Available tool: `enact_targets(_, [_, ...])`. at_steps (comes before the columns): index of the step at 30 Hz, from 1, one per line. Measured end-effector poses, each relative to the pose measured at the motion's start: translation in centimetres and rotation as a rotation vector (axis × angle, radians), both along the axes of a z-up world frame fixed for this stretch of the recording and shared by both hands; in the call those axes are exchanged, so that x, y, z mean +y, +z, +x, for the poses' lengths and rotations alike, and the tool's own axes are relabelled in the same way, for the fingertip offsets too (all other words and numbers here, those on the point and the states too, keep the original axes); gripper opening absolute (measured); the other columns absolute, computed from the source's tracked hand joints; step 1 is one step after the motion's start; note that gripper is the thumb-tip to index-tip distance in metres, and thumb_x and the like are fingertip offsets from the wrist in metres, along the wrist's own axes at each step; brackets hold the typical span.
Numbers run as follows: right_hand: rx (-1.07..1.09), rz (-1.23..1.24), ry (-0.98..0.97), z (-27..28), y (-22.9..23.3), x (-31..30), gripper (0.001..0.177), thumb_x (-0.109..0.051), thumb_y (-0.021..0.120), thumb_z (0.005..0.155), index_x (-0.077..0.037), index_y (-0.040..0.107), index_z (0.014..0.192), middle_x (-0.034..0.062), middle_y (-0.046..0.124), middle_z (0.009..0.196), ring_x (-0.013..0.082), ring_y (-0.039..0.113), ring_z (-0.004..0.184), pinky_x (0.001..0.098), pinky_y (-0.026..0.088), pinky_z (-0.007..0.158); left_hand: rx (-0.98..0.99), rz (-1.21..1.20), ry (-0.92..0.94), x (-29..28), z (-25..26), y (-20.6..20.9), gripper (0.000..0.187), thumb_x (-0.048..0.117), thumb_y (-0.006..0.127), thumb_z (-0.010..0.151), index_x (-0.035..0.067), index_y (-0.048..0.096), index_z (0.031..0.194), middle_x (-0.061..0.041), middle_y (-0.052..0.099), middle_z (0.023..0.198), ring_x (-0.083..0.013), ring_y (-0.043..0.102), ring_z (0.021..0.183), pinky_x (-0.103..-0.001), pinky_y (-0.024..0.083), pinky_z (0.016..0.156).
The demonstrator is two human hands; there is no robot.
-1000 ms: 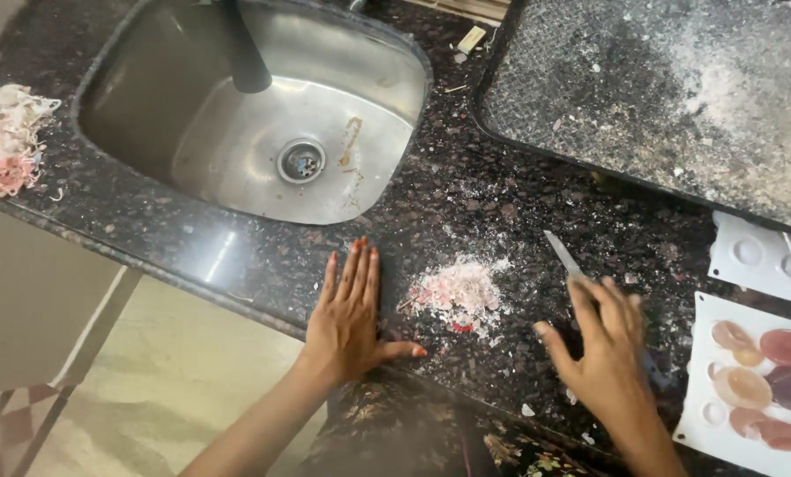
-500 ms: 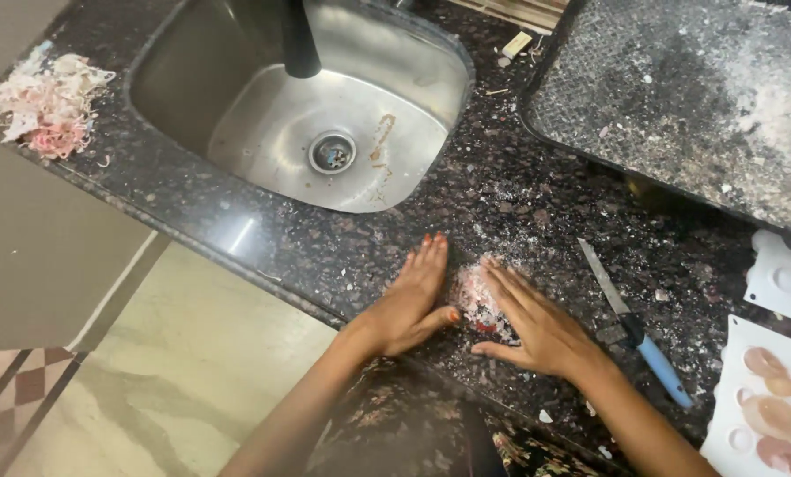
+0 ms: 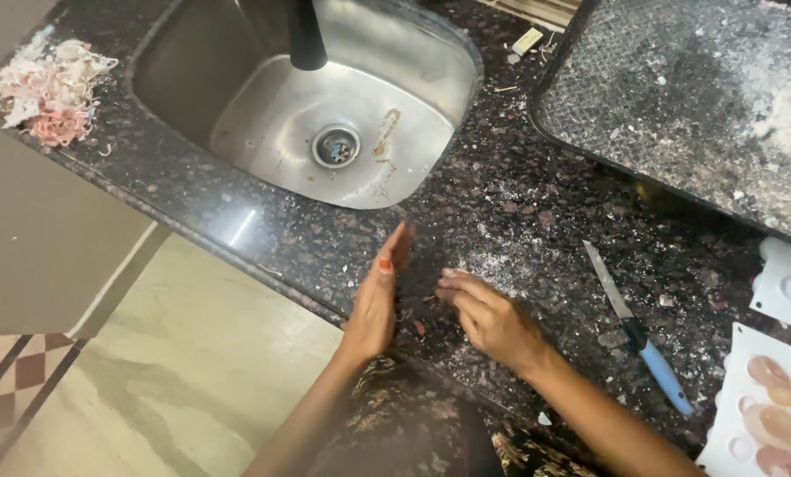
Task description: Gathering and scraping colorful wax shavings on a tray and countertop.
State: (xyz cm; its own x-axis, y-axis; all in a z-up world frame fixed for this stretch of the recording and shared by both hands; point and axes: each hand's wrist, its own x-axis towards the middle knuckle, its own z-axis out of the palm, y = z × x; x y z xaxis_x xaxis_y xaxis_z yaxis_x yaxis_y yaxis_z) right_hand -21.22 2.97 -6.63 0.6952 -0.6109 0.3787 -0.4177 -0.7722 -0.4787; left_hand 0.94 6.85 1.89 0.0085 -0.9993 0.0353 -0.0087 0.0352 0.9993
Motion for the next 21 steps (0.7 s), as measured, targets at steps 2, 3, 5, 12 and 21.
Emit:
enact_targets(2, [-0.014,0.096,-0.006,-0.5,0.5,0.0,0.023,-0.005,0.061,0.097,-0.003,0.071,0.119,0.0141,0.066,0.137,0.0265,0.06,0.137,0.037,0.048,0.113,0.054,0.025,0.019,-0.2,0.1,-0.9,0.09,0.068,0.019,0.103,-0.001,0.028,0.16,-0.022,0.042,0.161,-0.035,0.04,0.151,-0.045,0.029,0.124])
enact_targets(3, [-0.03,0.191,-0.015,-0.8,0.8,0.0,0.021,-0.003,0.064,0.097,-0.001,0.071,0.117,0.0153,0.068,0.132,0.0261,0.064,0.131,0.0326,0.052,0.106,0.106,0.048,0.036,-0.4,0.2,-1.4,0.089,0.067,0.018,0.103,-0.001,0.032,0.159,-0.021,0.048,0.157,-0.0349,0.047,0.146,-0.045,0.035,0.121])
enact_targets(5, [-0.055,0.153,0.0,-0.9,4.0,-0.5,0.024,-0.013,0.066,0.097,-0.003,0.07,0.118,0.0137,0.068,0.13,0.0265,0.064,0.13,0.0353,0.054,0.107,0.119,0.057,0.041,-0.6,0.5,-1.4,0.089,0.067,0.019,0.102,-0.001,0.034,0.158,-0.02,0.051,0.154,-0.0337,0.05,0.142,-0.045,0.038,0.118])
enact_targets(12, [0.376,-0.255,-0.14,-0.5,8.1,-1.8,0.09,-0.078,0.067,0.066,-0.008,0.068,0.122,0.015,0.064,0.116,0.0293,0.062,0.097,0.0415,0.058,0.075,0.17,0.1,0.114,-0.7,0.5,-2.3,0.087,0.065,0.023,0.103,-0.002,0.044,0.153,-0.016,0.061,0.142,-0.0254,0.057,0.126,-0.039,0.045,0.107])
enact_targets(21, [0.299,-0.272,0.04,0.8,4.7,-2.4,0.018,-0.028,0.068,0.094,-0.011,0.068,0.096,0.0069,0.059,0.09,0.0209,0.063,0.08,0.0282,0.059,0.054,0.15,0.085,0.133,-0.3,-0.1,-2.5,0.074,0.055,0.023,0.107,0.0,0.049,0.148,-0.012,0.066,0.129,-0.0198,0.06,0.114,-0.036,0.049,0.1])
